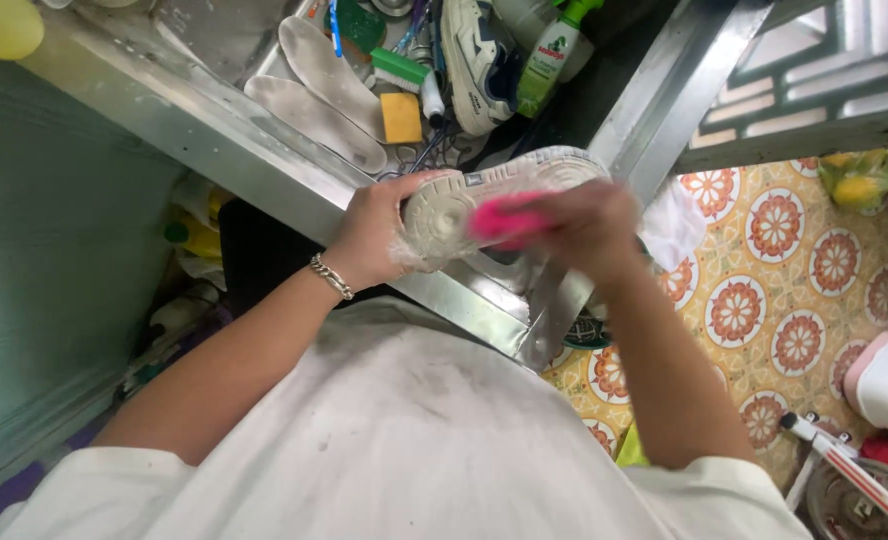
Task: The person cleans a white sneaker in a sink using a pink brush and a green spray bottle. They scrub the sole and upper parts of the shoe, then rinse it under running water.
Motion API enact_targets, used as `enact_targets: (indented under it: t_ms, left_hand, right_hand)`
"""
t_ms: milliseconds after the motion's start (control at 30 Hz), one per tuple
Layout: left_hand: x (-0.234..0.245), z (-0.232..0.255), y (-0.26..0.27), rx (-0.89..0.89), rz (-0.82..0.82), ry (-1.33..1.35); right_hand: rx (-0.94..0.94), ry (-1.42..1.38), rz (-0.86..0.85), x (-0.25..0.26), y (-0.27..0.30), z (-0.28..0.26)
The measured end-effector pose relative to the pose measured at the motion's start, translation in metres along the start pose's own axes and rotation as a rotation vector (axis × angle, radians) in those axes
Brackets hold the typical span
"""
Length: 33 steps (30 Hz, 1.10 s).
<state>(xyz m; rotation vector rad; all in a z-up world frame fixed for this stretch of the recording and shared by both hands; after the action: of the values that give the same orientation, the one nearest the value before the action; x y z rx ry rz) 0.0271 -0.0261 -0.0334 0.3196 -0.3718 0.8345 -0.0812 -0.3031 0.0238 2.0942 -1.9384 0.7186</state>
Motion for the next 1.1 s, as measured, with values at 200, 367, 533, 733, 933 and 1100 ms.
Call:
enact_targets:
  t_ms: [200, 367, 533, 733, 933, 1100]
  left_hand:
    - [0.008, 0.015, -0.001, 0.014, 0.025, -0.033]
    - [0.011, 0.019, 0.009, 0.007, 0.014, -0.025]
    - [0.013, 0.024, 0.007, -0.054, 0.046, -0.023]
    - [0.012, 0.019, 0.008, -0.019, 0.044, -0.052]
    - [0.015, 0.020, 0.007, -0.028, 0.011, -0.018]
    - [0.014, 0.018, 0.005, -0.047, 0.001, -0.049]
  right_hand:
    - [0.035, 0.466, 0.229, 0.014, 0.031, 0.032]
    - [-0.079, 0.324, 0.220, 0.046, 0.055, 0.088]
    - [-0.017, 0.302, 0.042, 0.000, -0.009, -0.028]
    - [-0.189, 0.240, 0.042, 0.040, -0.009, 0.006]
    - [-0.208, 0.168, 0.036, 0.030, 0.004, 0.026]
    - [-0.300, 0.515, 0.289, 0.044, 0.055, 0.099]
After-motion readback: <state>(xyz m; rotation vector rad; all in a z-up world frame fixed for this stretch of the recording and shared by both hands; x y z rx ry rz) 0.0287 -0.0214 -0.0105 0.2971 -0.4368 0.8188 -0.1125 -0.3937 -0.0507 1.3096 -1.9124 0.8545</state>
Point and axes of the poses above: each hand's wrist, its own y-axis away from the middle knuckle, its own x-axis out of the back of the hand, z = x × y, the point moved 3 cm from there along -y, towards the middle knuckle, and after that the axes turned 12 degrees about -y, right-handed, at the moved point
